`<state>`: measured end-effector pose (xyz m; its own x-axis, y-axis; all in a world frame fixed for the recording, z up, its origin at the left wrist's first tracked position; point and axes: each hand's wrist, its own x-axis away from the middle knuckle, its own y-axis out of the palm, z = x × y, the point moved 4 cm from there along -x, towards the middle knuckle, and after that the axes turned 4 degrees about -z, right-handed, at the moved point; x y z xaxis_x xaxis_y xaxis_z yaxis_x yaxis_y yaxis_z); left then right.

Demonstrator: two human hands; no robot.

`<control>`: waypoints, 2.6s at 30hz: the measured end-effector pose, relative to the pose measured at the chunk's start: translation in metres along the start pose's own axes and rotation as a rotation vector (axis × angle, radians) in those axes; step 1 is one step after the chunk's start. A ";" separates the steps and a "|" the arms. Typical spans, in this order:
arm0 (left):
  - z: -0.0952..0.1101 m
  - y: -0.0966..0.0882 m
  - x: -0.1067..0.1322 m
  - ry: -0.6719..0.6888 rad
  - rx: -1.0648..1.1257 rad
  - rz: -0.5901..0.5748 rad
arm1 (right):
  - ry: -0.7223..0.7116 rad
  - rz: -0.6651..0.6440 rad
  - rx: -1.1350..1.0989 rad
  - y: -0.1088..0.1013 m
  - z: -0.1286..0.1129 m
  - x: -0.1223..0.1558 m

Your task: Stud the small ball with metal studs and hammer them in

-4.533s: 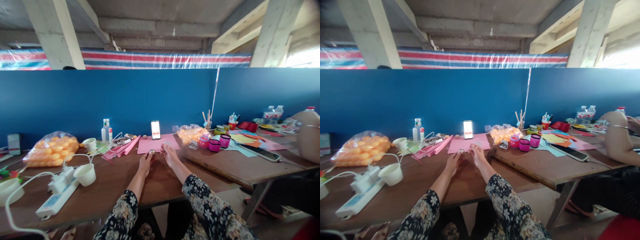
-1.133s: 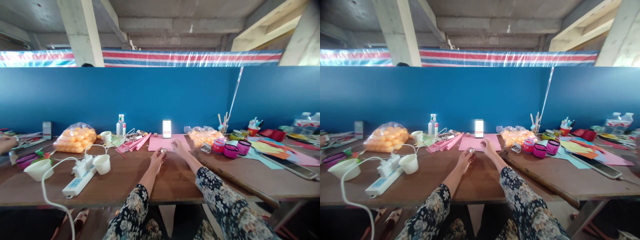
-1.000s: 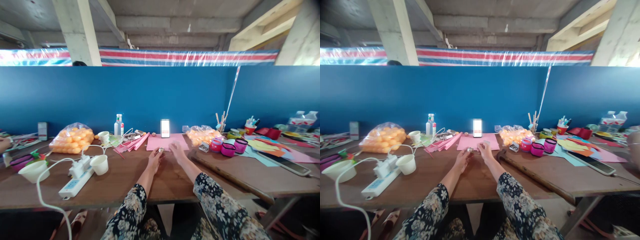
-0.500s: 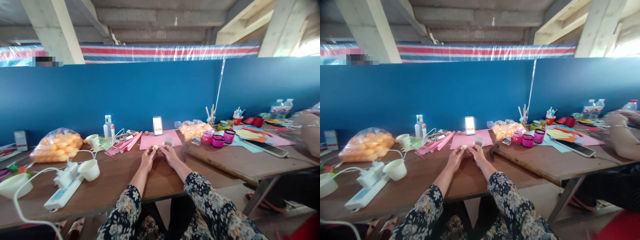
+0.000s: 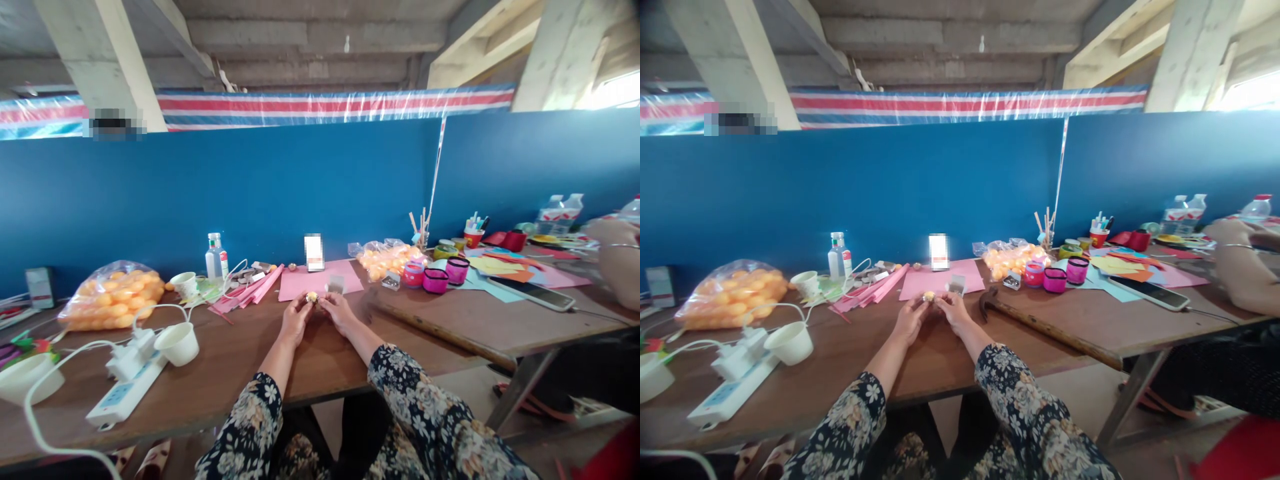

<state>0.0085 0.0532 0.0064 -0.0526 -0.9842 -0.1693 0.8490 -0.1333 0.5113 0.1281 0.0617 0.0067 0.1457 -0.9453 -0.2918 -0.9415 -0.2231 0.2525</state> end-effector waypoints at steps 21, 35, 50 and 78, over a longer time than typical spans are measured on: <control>0.000 -0.002 -0.001 0.023 -0.032 0.006 | 0.023 -0.042 -0.012 0.004 -0.006 0.002; -0.003 -0.005 -0.002 0.031 -0.026 0.004 | 0.032 -0.059 -0.012 0.004 -0.005 0.002; -0.002 -0.005 -0.003 0.045 -0.040 0.000 | 0.097 -0.039 0.002 0.002 -0.002 0.002; -0.003 -0.003 -0.002 0.058 -0.098 -0.042 | 0.149 -0.003 -0.128 -0.006 0.012 -0.002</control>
<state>0.0081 0.0556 0.0025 -0.0612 -0.9692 -0.2385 0.8941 -0.1594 0.4186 0.1295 0.0683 -0.0054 0.2011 -0.9672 -0.1554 -0.8959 -0.2457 0.3702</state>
